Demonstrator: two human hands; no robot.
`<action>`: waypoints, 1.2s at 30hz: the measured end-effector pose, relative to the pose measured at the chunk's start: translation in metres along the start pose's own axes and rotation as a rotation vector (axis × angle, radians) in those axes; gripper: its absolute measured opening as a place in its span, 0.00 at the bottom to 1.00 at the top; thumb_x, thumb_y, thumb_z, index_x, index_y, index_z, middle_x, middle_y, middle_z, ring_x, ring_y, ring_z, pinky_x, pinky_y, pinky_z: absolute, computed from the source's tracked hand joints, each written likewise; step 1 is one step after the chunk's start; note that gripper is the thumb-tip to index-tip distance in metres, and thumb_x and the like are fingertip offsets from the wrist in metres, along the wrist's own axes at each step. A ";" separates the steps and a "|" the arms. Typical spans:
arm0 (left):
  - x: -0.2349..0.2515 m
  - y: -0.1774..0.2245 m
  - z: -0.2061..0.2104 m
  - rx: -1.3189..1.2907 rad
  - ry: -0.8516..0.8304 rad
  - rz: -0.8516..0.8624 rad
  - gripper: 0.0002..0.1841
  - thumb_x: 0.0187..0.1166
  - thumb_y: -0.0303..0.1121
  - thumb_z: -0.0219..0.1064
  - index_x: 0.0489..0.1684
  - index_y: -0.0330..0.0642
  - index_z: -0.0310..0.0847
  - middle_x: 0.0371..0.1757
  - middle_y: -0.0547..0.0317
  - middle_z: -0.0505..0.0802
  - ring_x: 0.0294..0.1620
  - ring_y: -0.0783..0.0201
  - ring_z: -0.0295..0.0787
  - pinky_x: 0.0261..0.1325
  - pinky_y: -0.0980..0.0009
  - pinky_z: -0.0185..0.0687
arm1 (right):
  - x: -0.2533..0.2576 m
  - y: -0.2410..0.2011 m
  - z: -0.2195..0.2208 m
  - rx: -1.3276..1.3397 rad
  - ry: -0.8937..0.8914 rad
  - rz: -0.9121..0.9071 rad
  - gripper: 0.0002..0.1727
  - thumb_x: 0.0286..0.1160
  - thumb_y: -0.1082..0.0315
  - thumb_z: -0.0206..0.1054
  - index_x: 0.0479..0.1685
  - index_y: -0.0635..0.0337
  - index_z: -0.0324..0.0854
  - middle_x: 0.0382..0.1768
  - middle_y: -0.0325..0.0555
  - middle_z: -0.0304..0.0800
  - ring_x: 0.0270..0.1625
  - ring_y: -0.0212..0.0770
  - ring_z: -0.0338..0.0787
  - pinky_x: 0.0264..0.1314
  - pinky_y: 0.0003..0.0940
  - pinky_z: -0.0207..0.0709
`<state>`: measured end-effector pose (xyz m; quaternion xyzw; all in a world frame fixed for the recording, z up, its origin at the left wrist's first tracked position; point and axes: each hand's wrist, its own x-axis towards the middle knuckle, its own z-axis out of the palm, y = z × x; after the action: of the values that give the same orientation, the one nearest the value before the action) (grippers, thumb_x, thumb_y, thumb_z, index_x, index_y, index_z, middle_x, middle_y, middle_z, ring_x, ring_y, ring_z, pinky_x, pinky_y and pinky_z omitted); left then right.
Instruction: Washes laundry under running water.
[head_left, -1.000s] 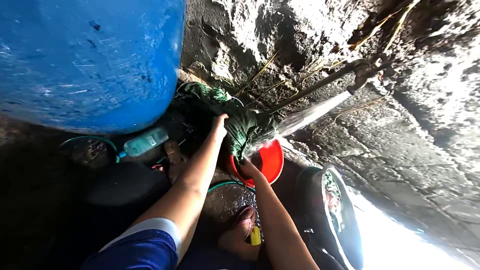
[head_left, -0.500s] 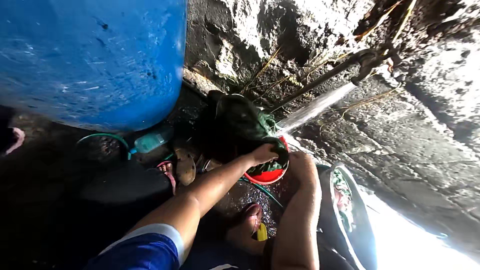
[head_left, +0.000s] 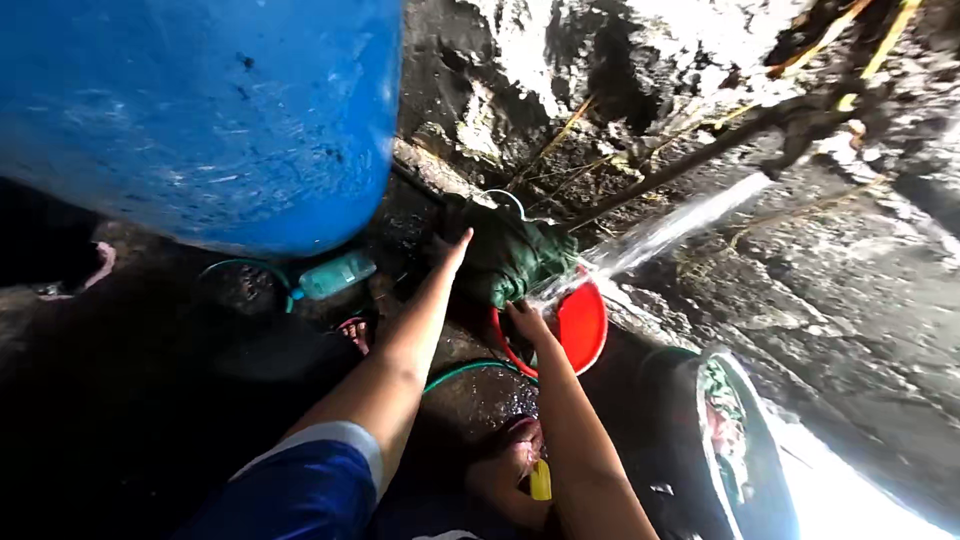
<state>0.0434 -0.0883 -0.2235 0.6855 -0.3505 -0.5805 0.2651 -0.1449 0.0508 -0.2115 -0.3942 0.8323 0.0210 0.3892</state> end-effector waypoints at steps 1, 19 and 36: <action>-0.005 -0.022 0.006 -0.145 -0.045 -0.117 0.56 0.69 0.74 0.65 0.94 0.46 0.52 0.89 0.36 0.66 0.87 0.37 0.62 0.80 0.32 0.65 | 0.004 0.000 0.002 0.005 -0.009 -0.007 0.44 0.86 0.33 0.52 0.94 0.52 0.57 0.86 0.74 0.61 0.87 0.72 0.64 0.87 0.68 0.60; -0.151 0.077 0.028 0.090 -1.240 0.567 0.29 0.69 0.21 0.71 0.74 0.32 0.74 0.57 0.44 0.89 0.55 0.60 0.87 0.62 0.60 0.83 | -0.093 0.010 -0.012 -0.038 0.157 -0.327 0.24 0.91 0.62 0.55 0.65 0.80 0.80 0.58 0.73 0.89 0.59 0.59 0.91 0.60 0.45 0.86; -0.036 -0.021 0.021 -0.347 -0.492 -0.186 0.31 0.93 0.53 0.49 0.81 0.37 0.68 0.73 0.39 0.83 0.68 0.48 0.82 0.70 0.49 0.78 | -0.078 -0.045 -0.025 0.024 0.132 -0.195 0.42 0.80 0.67 0.64 0.94 0.62 0.51 0.85 0.67 0.67 0.84 0.61 0.73 0.84 0.57 0.69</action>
<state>0.0231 -0.0461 -0.2215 0.4981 -0.2357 -0.8017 0.2314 -0.1005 0.0615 -0.1295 -0.4691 0.8139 -0.0529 0.3386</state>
